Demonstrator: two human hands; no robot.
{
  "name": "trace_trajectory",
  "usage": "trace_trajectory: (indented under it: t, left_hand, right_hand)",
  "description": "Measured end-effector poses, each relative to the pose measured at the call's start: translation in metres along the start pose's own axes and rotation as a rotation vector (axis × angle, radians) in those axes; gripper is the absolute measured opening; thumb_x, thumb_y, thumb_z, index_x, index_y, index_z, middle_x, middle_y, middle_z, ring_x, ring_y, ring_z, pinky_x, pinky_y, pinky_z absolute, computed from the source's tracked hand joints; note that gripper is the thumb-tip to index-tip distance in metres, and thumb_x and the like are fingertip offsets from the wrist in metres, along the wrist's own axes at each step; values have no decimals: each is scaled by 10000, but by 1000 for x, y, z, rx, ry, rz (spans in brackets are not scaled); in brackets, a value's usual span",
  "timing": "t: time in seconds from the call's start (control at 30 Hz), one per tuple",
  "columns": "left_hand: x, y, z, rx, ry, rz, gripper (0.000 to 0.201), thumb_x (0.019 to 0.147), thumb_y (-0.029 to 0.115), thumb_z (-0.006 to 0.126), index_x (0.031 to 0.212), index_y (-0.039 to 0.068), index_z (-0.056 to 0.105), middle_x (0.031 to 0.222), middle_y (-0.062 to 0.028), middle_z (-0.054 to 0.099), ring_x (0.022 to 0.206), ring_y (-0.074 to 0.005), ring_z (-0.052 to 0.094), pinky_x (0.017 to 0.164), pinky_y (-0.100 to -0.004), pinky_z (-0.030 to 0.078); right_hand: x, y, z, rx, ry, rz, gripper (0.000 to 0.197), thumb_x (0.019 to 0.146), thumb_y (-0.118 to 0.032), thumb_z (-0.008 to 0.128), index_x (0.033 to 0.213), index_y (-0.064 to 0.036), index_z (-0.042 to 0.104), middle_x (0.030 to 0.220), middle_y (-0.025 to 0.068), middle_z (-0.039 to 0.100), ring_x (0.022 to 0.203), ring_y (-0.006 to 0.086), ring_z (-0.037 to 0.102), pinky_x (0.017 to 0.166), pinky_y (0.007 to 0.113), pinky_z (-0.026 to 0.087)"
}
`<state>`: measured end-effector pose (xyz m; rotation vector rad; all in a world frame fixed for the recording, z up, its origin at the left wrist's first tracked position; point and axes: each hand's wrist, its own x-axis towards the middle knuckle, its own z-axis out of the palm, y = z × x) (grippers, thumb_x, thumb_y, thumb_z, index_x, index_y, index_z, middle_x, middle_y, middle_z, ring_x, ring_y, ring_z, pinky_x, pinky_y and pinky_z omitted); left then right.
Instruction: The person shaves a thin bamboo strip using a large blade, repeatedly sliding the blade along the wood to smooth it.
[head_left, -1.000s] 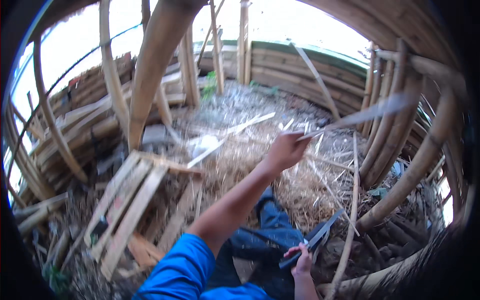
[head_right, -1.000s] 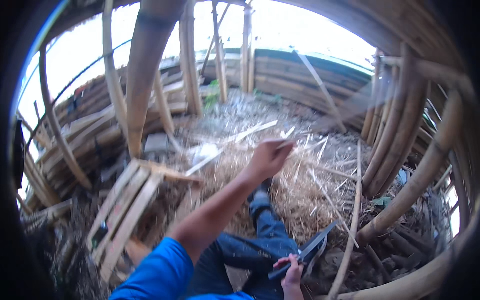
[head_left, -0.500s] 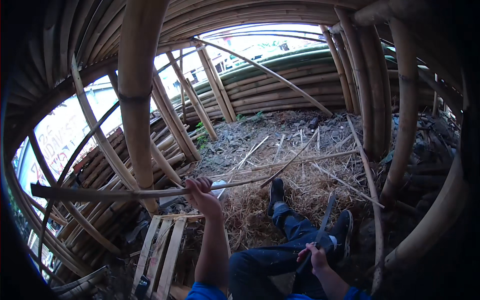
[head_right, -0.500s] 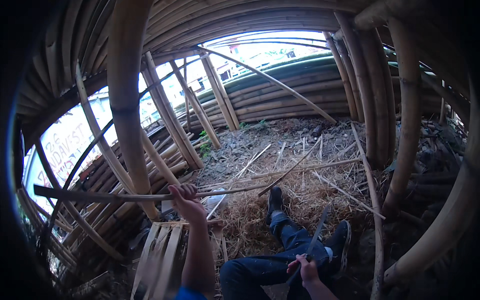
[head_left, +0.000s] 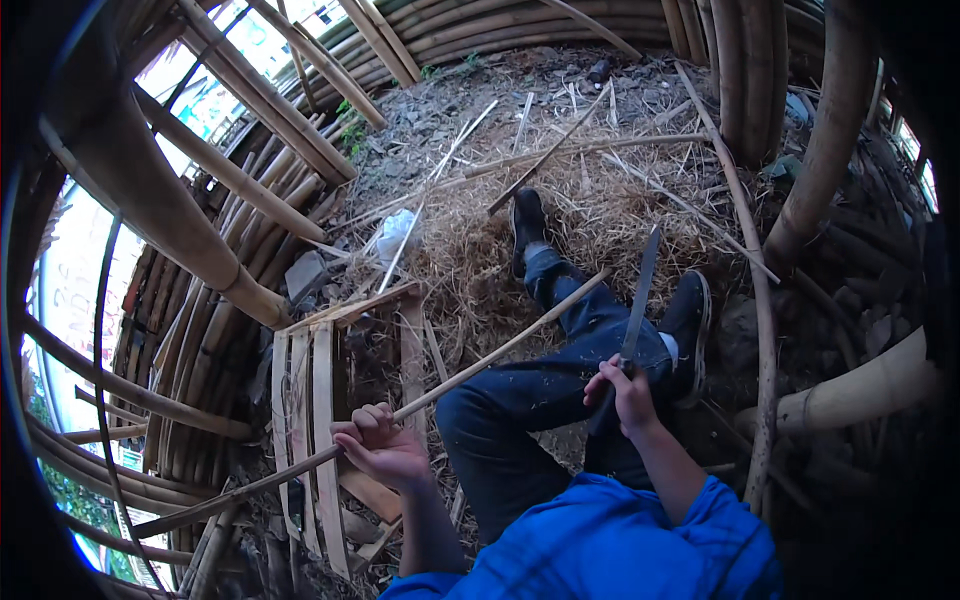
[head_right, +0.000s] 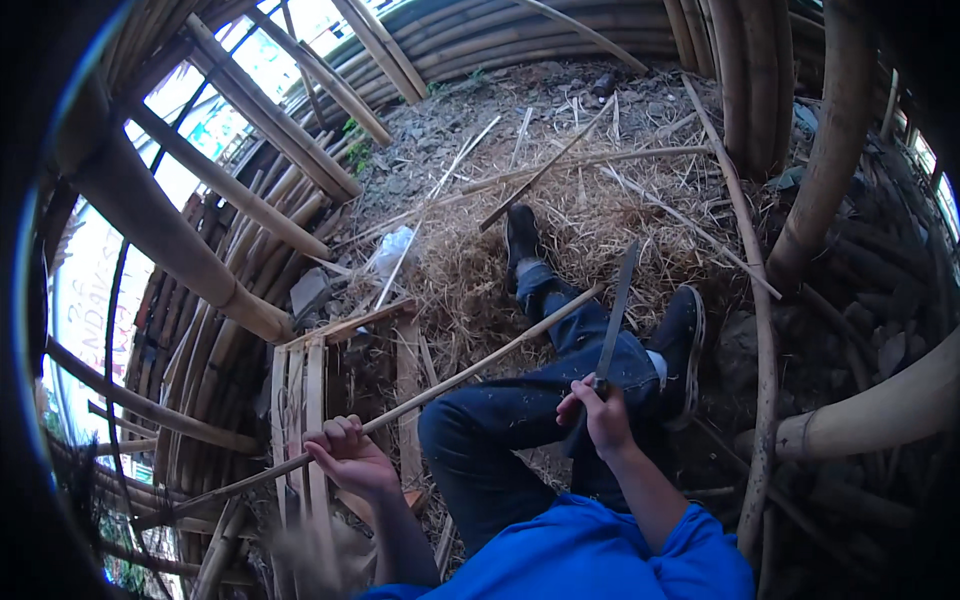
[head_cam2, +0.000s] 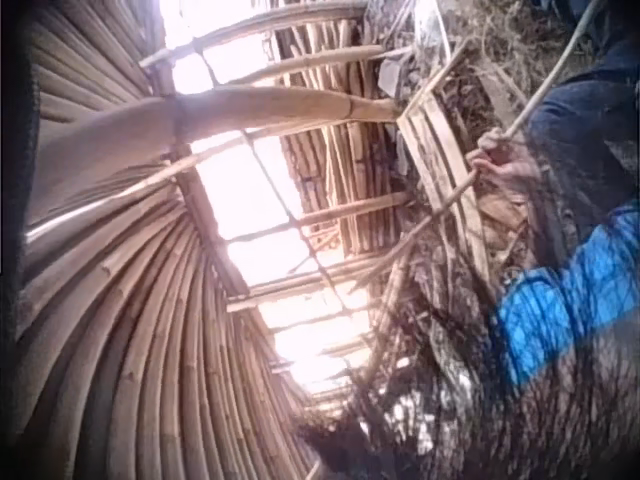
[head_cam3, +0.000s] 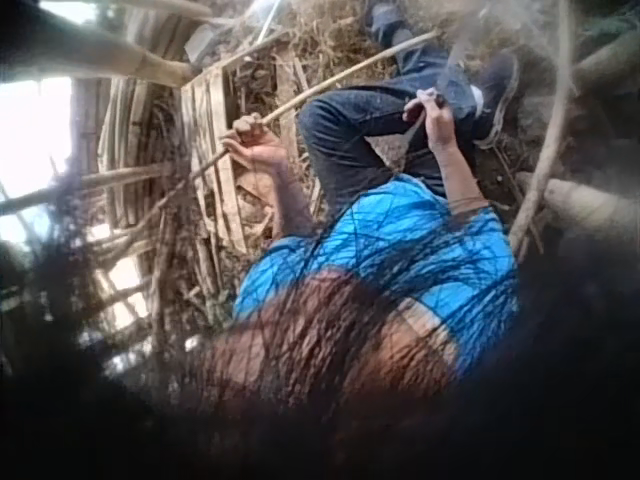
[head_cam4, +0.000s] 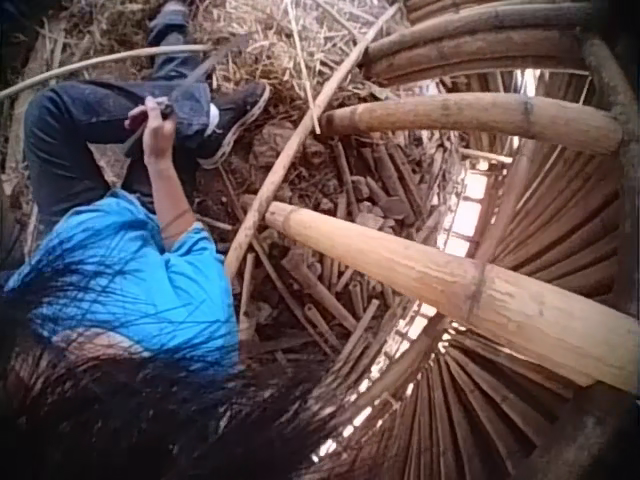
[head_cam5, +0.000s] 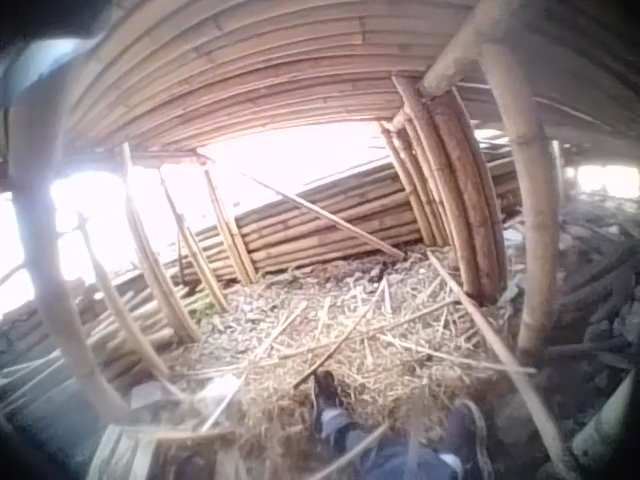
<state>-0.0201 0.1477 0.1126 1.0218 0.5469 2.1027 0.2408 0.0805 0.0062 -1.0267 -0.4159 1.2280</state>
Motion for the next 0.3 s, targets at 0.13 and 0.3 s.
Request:
trace_trajectory:
  t: [0.13, 0.3]
  left_hand:
    - [-6, -10, -20, 211, -77, 61, 309, 1018, 337, 358, 803, 127, 285, 591, 30, 202, 550, -106, 232, 571, -280, 270]
    - [-1, -15, -30, 360, -206, 106, 276, 1010, 355, 373, 865, 129, 307, 558, 26, 233, 519, -97, 267, 567, -283, 300]
  right_hand:
    - [1, 8, -16, -24, 47, 34, 88, 905, -152, 532, 875, -97, 471, 671, 129, 615, 552, 237, 612, 542, 344, 514]
    - [4, 16, -22, -58, 79, 46, 103, 901, -168, 542, 887, -98, 468, 675, 131, 614, 552, 239, 612, 543, 349, 516]
